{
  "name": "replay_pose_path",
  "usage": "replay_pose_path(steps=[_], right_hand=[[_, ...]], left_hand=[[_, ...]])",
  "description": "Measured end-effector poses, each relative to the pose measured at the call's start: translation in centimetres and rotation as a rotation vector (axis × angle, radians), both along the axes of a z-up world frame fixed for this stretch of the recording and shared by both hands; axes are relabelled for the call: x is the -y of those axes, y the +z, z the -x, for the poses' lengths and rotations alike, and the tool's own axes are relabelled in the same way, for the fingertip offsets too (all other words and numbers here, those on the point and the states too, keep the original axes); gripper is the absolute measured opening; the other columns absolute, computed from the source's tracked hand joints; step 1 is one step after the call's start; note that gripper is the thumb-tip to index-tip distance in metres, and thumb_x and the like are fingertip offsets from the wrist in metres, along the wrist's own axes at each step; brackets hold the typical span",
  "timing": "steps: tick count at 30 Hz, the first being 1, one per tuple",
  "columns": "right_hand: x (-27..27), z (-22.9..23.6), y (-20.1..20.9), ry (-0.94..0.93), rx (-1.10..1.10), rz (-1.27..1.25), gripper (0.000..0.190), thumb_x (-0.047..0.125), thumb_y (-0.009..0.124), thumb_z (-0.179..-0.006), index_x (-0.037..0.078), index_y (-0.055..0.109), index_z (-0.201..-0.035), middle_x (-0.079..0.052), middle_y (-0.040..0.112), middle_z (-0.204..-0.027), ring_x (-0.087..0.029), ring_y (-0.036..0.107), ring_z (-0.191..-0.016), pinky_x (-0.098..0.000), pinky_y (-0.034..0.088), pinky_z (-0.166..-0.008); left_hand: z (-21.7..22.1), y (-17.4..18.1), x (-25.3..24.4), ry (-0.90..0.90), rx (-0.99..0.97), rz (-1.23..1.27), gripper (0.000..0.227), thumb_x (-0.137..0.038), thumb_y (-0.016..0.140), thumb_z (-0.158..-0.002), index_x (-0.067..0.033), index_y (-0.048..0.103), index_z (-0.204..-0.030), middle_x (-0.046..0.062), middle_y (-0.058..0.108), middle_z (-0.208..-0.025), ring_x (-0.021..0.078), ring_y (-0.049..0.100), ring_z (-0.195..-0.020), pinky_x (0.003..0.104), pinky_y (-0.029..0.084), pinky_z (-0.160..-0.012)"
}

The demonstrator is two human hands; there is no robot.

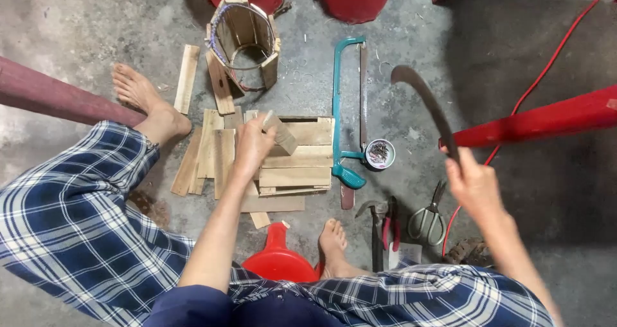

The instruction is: The person sits on the floor and uses a curved blade to shave and shape a small wooden plank. They then switch to a sanding block to smooth the edges and surface of the wood. The person handles the wood piece repeatedly, turning it over to work on different sides.

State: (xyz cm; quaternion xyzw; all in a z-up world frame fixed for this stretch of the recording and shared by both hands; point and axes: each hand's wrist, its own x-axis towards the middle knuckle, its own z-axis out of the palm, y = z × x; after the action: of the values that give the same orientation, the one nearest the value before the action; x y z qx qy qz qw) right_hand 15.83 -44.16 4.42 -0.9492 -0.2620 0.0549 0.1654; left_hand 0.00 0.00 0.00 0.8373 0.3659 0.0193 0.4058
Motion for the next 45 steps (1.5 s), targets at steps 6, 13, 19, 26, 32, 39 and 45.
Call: replay_pose_path(steps=[6, 13, 19, 26, 32, 39, 45], right_hand=[[-2.6, -2.5, 8.8, 0.185, 0.328, 0.337, 0.038, 0.023, 0.066, -0.103, 0.016, 0.063, -0.140, -0.004, 0.061, -0.059, -0.034, 0.063, -0.054, -0.0468, 0.048, -0.049], [-7.0, 0.4, 5.5, 0.349, 0.503, 0.321, 0.031, 0.030, 0.055, -0.098, 0.029, 0.056, -0.129, -0.002, 0.071, -0.064, -0.022, 0.074, -0.061, -0.0369, 0.058, -0.057], [-12.2, 1.0, 4.6, 0.493, 0.573, 0.225, 0.034, 0.014, 0.049, -0.096, 0.016, 0.057, -0.130, 0.001, 0.068, -0.067, -0.016, 0.070, -0.055, -0.0283, 0.057, -0.053], [-16.9, 1.3, 5.8, 0.593, 0.830, 0.326, 0.048, 0.010, 0.048, -0.087, 0.018, 0.055, -0.134, 0.007, 0.051, -0.063, -0.012, 0.061, -0.049, -0.0266, 0.054, -0.045], [-19.2, 1.5, 5.8, 0.625, 0.831, 0.254, 0.057, 0.007, 0.049, -0.084, 0.015, 0.051, -0.141, 0.006, 0.045, -0.060, -0.011, 0.056, -0.043, -0.0248, 0.052, -0.039], [-20.1, -0.3, 5.3, 0.499, 0.737, 0.290, 0.051, 0.010, 0.055, -0.085, 0.008, 0.054, -0.136, 0.005, 0.051, -0.060, -0.013, 0.061, -0.045, -0.0296, 0.055, -0.042], [-20.5, 0.6, 4.0, 0.555, 0.841, 0.284, 0.049, 0.011, 0.051, -0.084, 0.015, 0.055, -0.133, 0.003, 0.047, -0.062, -0.015, 0.058, -0.045, -0.0294, 0.053, -0.040]], left_hand=[[-0.7, 5.1, 0.4, 0.075, 0.122, 0.395, 0.002, -0.006, 0.056, -0.106, -0.0077, 0.055, -0.105, 0.007, 0.064, -0.070, 0.0192, 0.084, -0.081, 0.019, 0.037, -0.035], [-0.5, 8.4, 4.8, 0.252, 0.530, 1.425, 0.041, 0.011, 0.039, -0.096, -0.0058, 0.037, -0.133, 0.035, 0.057, -0.131, 0.0474, 0.056, -0.125, 0.049, 0.048, -0.106], [-1.5, 10.1, 5.6, 0.106, 0.598, 1.338, 0.053, 0.010, 0.046, -0.096, -0.0033, 0.041, -0.147, 0.038, 0.041, -0.148, 0.0485, 0.045, -0.134, 0.054, 0.044, -0.111], [-3.9, 9.6, 5.7, 0.120, 0.646, 1.289, 0.049, 0.010, 0.054, -0.091, 0.0047, 0.051, -0.140, 0.030, 0.062, -0.130, 0.0401, 0.062, -0.120, 0.053, 0.051, -0.105], [-4.5, 16.3, 4.9, 0.143, 0.629, 1.256, 0.039, 0.002, 0.064, -0.090, 0.0073, 0.060, -0.129, 0.022, 0.064, -0.118, 0.0366, 0.065, -0.115, 0.051, 0.050, -0.105], [-3.7, 17.1, 5.1, 0.095, 0.687, 1.239, 0.047, 0.004, 0.046, -0.097, 0.0129, 0.044, -0.143, 0.036, 0.048, -0.144, 0.0438, 0.051, -0.130, 0.054, 0.043, -0.111], [-4.5, 12.4, 5.5, 0.161, 0.648, 1.034, 0.045, 0.000, 0.045, -0.099, 0.0099, 0.048, -0.142, 0.035, 0.055, -0.138, 0.0428, 0.057, -0.125, 0.053, 0.050, -0.104]])
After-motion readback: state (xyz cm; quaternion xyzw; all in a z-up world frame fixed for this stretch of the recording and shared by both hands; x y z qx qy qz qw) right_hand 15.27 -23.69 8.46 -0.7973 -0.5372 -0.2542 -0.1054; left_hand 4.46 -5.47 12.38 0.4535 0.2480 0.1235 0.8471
